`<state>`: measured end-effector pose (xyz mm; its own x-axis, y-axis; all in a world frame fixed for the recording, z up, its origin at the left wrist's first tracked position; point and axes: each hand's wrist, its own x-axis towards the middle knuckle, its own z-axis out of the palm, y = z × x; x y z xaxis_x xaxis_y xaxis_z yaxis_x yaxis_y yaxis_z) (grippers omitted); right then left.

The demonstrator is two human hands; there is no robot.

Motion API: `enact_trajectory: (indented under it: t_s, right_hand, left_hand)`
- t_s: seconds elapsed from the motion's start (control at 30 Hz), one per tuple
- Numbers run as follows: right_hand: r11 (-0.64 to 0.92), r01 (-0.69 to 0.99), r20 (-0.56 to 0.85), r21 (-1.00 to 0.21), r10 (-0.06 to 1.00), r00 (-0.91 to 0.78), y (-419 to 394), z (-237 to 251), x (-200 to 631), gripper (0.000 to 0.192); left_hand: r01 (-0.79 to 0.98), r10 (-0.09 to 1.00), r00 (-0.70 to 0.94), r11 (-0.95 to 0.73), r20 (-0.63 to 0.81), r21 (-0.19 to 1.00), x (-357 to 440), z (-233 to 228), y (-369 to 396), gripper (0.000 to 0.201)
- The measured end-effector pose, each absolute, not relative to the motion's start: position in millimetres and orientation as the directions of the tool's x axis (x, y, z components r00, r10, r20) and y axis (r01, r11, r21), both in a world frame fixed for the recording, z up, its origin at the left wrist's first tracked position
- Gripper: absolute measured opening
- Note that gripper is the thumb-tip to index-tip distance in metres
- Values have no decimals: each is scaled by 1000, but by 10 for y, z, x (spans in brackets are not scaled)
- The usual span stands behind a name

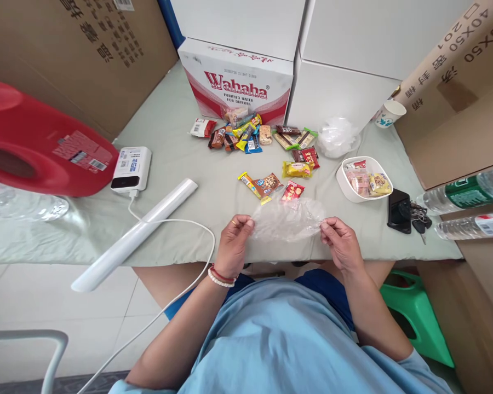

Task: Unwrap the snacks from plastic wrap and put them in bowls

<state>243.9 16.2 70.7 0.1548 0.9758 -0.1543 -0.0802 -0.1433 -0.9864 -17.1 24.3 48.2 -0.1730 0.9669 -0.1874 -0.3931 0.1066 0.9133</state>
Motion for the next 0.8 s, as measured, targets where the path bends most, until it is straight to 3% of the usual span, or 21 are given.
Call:
enact_trajectory:
  t_s: [0.13,0.23,0.37,0.67,0.8]
  right_hand:
    - [-26,-74,-34,-997,994,108,149,771,2509,20]
    - [-12,-100,-21,-995,996,92,148,820,2594,16]
    - [-30,-64,-39,-998,989,146,173,811,2734,16]
    - [-251,53,-234,-967,947,219,220,593,2847,34]
    - [-100,76,-81,-992,972,221,184,635,2799,28]
  left_hand:
    - [-571,949,-218,65,-227,819,-323,662,292,37]
    - [-602,928,-303,-11,-216,798,-473,739,319,37]
    - [-518,883,-419,-41,-212,854,-652,662,298,40]
    - [-362,861,-412,144,-297,921,-679,345,155,41]
    - [-179,842,-499,133,-207,975,-722,309,165,37]
